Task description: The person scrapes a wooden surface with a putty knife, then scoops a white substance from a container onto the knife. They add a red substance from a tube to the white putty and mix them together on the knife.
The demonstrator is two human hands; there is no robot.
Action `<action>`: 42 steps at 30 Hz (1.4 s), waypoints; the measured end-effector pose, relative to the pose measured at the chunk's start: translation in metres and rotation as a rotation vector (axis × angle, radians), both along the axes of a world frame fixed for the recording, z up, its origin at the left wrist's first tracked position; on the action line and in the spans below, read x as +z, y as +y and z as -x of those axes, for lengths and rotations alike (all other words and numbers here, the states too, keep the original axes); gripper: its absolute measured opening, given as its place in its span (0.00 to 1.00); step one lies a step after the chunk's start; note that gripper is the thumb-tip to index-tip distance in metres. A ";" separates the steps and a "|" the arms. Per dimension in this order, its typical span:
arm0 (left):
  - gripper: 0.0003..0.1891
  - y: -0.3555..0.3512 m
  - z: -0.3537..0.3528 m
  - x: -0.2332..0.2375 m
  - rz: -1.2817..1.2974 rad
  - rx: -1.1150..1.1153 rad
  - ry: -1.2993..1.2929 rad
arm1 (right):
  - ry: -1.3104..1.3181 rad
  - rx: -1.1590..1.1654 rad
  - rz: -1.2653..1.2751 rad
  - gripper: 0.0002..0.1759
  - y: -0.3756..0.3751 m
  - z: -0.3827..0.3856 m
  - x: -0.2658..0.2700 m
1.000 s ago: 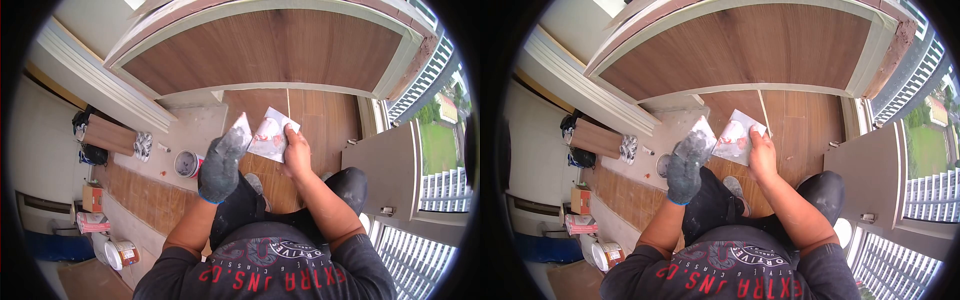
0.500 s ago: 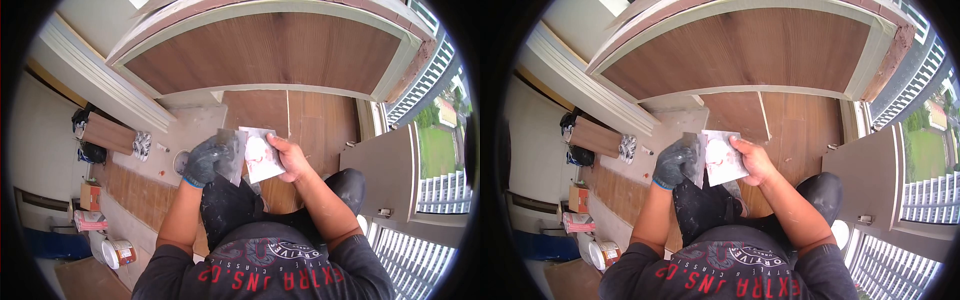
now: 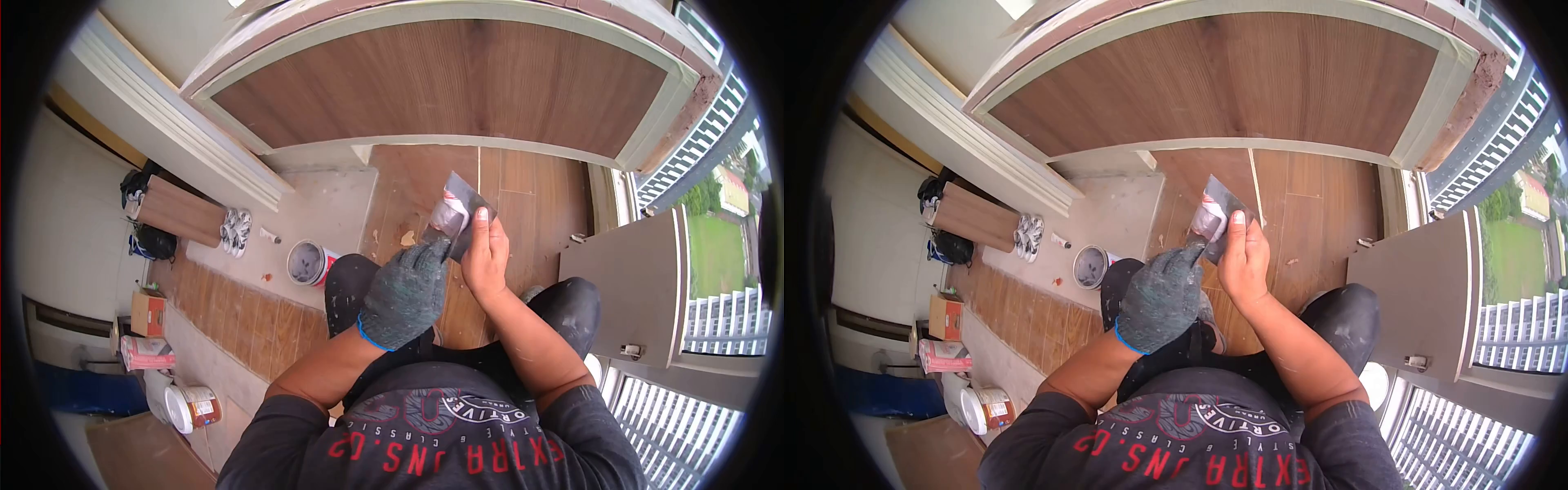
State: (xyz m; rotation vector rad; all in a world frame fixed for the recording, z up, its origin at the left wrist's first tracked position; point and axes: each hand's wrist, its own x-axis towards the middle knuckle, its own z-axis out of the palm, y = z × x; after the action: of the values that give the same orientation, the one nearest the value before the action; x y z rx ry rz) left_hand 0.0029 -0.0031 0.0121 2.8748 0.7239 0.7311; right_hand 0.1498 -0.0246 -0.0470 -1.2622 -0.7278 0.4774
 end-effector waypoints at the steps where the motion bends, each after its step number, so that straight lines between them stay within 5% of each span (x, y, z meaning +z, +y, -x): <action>1: 0.16 0.004 0.001 0.005 -0.048 0.024 0.027 | -0.024 0.002 0.023 0.26 -0.002 -0.003 0.000; 18: 0.15 0.019 -0.010 0.004 -0.165 -0.019 0.134 | -0.124 -0.095 0.026 0.27 -0.008 -0.006 0.010; 22: 0.16 0.024 -0.010 0.002 -0.008 0.065 0.043 | -0.136 -0.107 -0.013 0.27 -0.003 -0.009 0.009; 26: 0.20 0.020 -0.014 -0.004 -0.006 -0.091 0.000 | -0.123 -0.081 0.009 0.27 -0.002 -0.009 0.008; 29: 0.22 0.029 -0.010 0.004 0.009 0.093 0.078 | -0.131 -0.067 0.051 0.27 -0.005 -0.008 0.004; 31: 0.20 0.025 -0.009 0.000 0.058 -0.021 0.093 | -0.159 -0.057 0.082 0.28 -0.006 -0.008 0.003; 32: 0.20 0.023 -0.009 -0.001 0.083 -0.074 0.095 | 0.135 0.041 0.008 0.27 0.006 -0.013 -0.028; 35: 0.19 0.040 0.006 0.022 -0.159 -0.049 0.002 | 0.486 0.125 -0.091 0.25 0.005 -0.021 -0.007; 39: 0.19 0.045 0.007 -0.001 -0.151 -0.173 -0.040 | 1.048 0.272 -0.108 0.20 0.007 -0.028 -0.002; 42: 0.16 0.038 0.010 -0.021 -0.091 -0.103 -0.071 | 1.134 0.308 -0.159 0.20 0.008 -0.031 -0.007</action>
State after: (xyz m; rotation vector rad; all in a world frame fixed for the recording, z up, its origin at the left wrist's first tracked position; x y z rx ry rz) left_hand -0.0072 0.0352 -0.0086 2.9232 0.5439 0.8687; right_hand 0.1812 -0.0164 -0.0543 -0.5531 0.0274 1.2170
